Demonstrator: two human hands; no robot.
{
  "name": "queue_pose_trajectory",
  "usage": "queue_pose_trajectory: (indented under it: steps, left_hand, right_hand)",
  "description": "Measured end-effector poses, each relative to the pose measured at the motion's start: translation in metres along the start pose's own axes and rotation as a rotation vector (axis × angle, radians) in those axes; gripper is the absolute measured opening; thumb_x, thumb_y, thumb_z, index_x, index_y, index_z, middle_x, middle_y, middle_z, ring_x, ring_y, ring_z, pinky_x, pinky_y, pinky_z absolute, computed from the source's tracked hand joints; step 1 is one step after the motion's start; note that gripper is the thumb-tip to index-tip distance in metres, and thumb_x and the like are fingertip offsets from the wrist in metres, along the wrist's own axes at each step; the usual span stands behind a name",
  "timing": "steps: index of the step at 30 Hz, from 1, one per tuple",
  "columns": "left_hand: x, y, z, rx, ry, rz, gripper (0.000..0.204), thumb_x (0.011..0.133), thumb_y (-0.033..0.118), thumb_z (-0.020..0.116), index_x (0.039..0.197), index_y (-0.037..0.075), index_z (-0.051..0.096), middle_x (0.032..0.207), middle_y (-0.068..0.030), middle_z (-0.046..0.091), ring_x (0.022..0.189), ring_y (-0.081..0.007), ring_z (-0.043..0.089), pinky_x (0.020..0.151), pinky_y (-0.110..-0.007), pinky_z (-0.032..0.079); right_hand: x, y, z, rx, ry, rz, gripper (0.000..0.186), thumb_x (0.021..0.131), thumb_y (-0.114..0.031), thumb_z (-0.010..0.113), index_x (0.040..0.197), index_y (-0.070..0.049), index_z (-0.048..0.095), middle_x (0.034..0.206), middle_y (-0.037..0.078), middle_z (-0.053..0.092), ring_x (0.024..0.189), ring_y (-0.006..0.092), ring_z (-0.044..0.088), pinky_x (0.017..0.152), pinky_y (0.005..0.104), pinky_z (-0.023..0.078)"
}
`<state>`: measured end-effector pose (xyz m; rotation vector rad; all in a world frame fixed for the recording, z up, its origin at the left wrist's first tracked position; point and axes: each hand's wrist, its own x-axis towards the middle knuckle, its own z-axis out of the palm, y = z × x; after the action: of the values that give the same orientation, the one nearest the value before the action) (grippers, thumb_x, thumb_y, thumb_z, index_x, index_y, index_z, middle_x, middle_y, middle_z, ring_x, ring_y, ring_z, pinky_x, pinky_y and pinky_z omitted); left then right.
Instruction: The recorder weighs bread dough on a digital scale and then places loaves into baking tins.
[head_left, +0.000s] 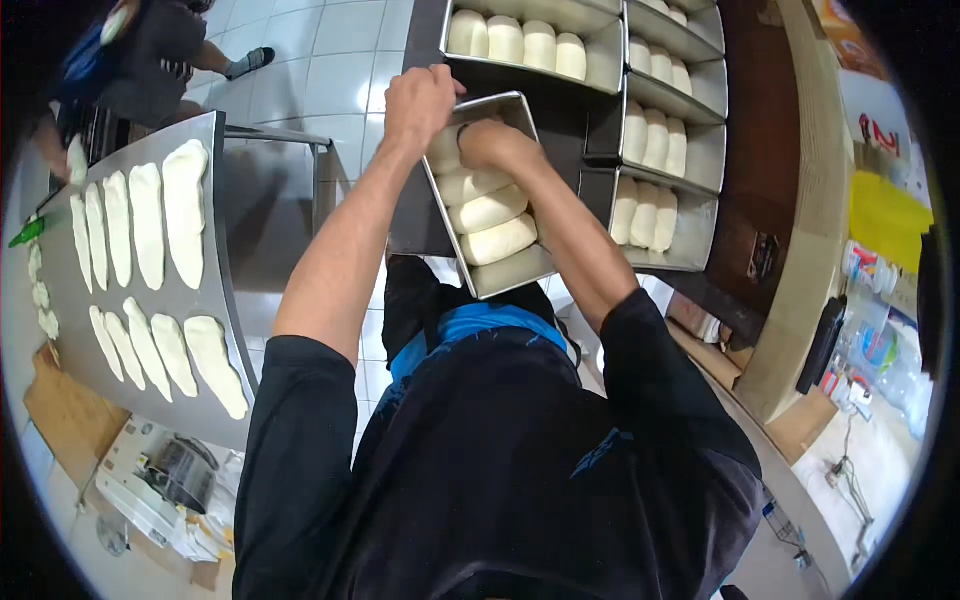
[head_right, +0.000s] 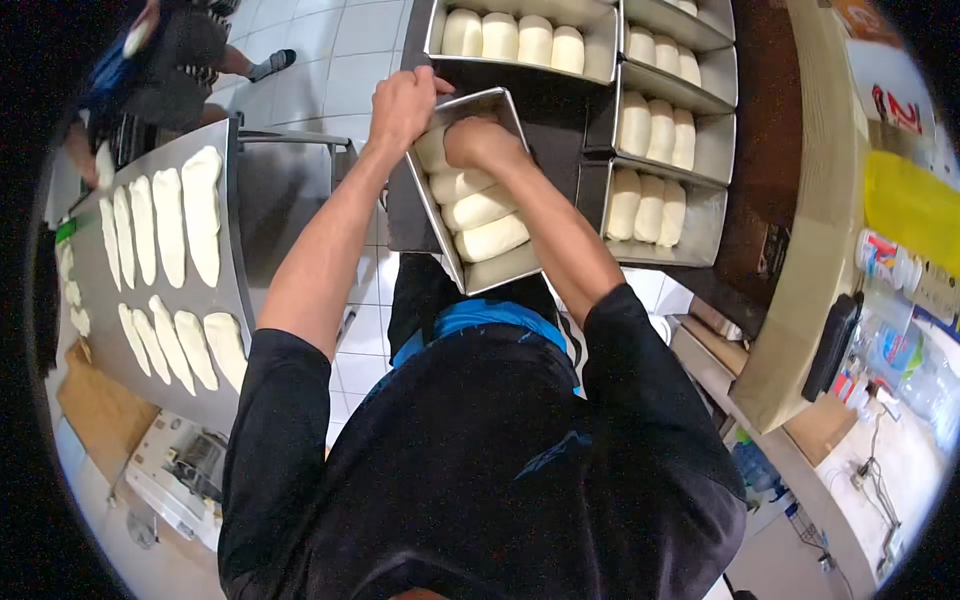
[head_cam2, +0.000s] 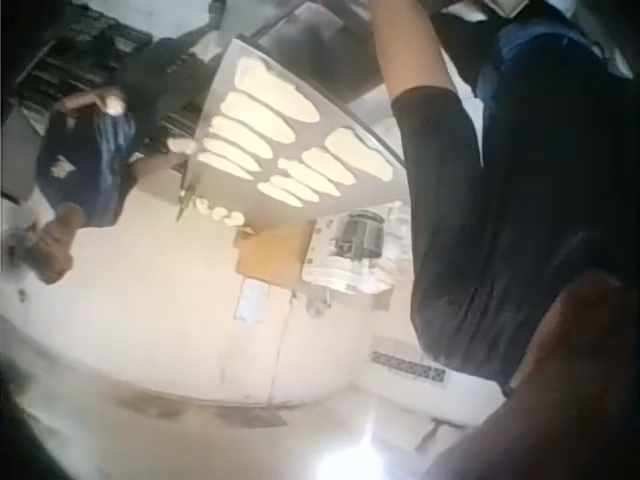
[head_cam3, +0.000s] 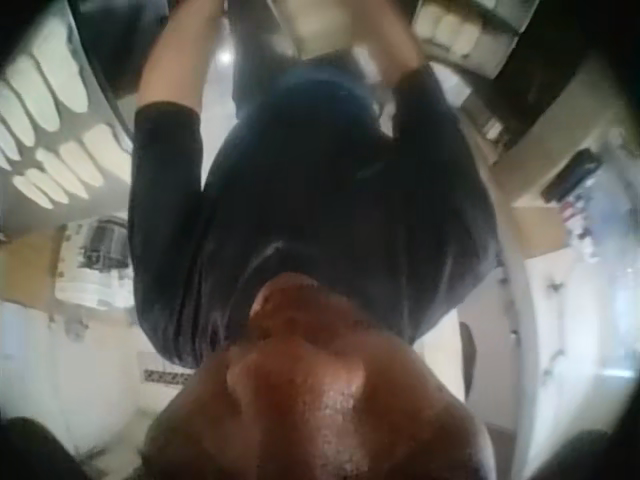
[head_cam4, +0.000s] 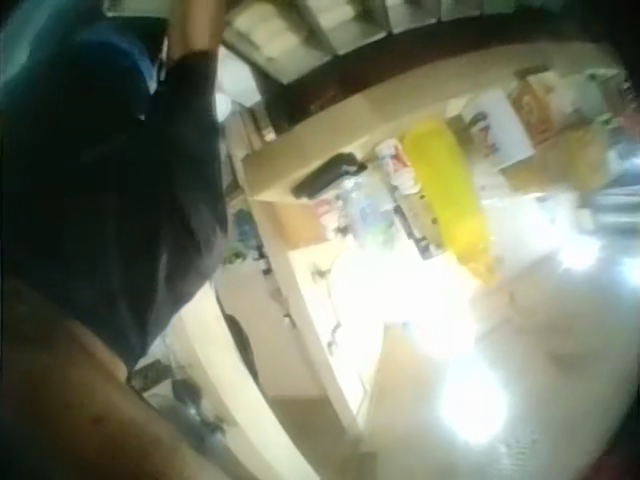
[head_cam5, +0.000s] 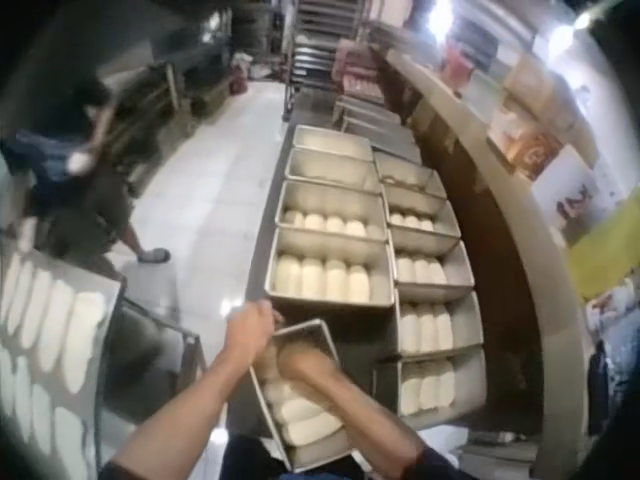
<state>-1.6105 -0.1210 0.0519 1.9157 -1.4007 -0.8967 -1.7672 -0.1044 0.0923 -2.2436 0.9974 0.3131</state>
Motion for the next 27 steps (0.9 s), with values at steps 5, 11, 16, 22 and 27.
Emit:
queue_pose_trajectory:
  steps: [5, 11, 16, 22, 27]
  left_hand:
    - [-0.004, -0.015, 0.002, -0.016, 0.033, -0.091, 0.050, 0.094, 0.030, 0.039, 0.076, 0.007, 0.080, 0.087, -0.0175, 0.077, 0.081, -0.0431, 0.067, 0.087, -0.045, 0.053]
    - [0.000, -0.010, -0.003, -0.003, -0.003, -0.107, 0.048, 0.094, 0.030, 0.041, 0.076, 0.007, 0.080, 0.086, -0.0166, 0.077, 0.082, -0.0426, 0.068, 0.086, -0.045, 0.054]
    - [-0.004, -0.002, -0.008, -0.023, 0.013, -0.060, 0.046, 0.094, 0.032, 0.043, 0.081, 0.007, 0.080, 0.085, -0.0156, 0.077, 0.082, -0.0421, 0.068, 0.084, -0.044, 0.054]
    - [-0.039, 0.005, 0.003, 0.087, 0.049, -0.167, 0.044, 0.096, 0.036, 0.046, 0.094, 0.009, 0.080, 0.085, -0.0147, 0.077, 0.083, -0.0415, 0.069, 0.081, -0.044, 0.055]
    - [-0.033, -0.005, 0.002, 0.032, 0.109, -0.143, 0.044, 0.097, 0.038, 0.046, 0.102, 0.010, 0.080, 0.089, -0.0148, 0.077, 0.085, -0.0415, 0.070, 0.080, -0.045, 0.055]
  right_hand:
    - [-0.008, -0.004, 0.010, -0.013, 0.036, -0.094, 0.029, 0.082, -0.011, 0.053, 0.086, 0.008, 0.075, 0.088, 0.025, 0.074, 0.076, 0.0423, 0.068, 0.073, 0.0487, 0.055]
    - [-0.019, -0.005, 0.018, 0.005, 0.052, -0.081, 0.024, 0.080, -0.007, 0.055, 0.082, 0.008, 0.074, 0.086, 0.025, 0.074, 0.075, 0.0416, 0.068, 0.074, 0.0487, 0.055]
    - [-0.019, -0.003, 0.029, 0.030, 0.084, -0.091, 0.021, 0.078, -0.004, 0.057, 0.079, 0.009, 0.073, 0.085, 0.025, 0.074, 0.075, 0.0411, 0.067, 0.074, 0.0486, 0.055]
    - [-0.009, -0.002, 0.044, -0.073, -0.095, -0.068, 0.019, 0.078, -0.003, 0.058, 0.078, 0.009, 0.073, 0.085, 0.025, 0.074, 0.075, 0.0410, 0.067, 0.074, 0.0484, 0.055]
    - [-0.006, 0.000, 0.050, -0.031, -0.088, -0.050, 0.020, 0.079, -0.004, 0.058, 0.079, 0.009, 0.073, 0.085, 0.025, 0.073, 0.076, 0.0411, 0.067, 0.075, 0.0486, 0.055]
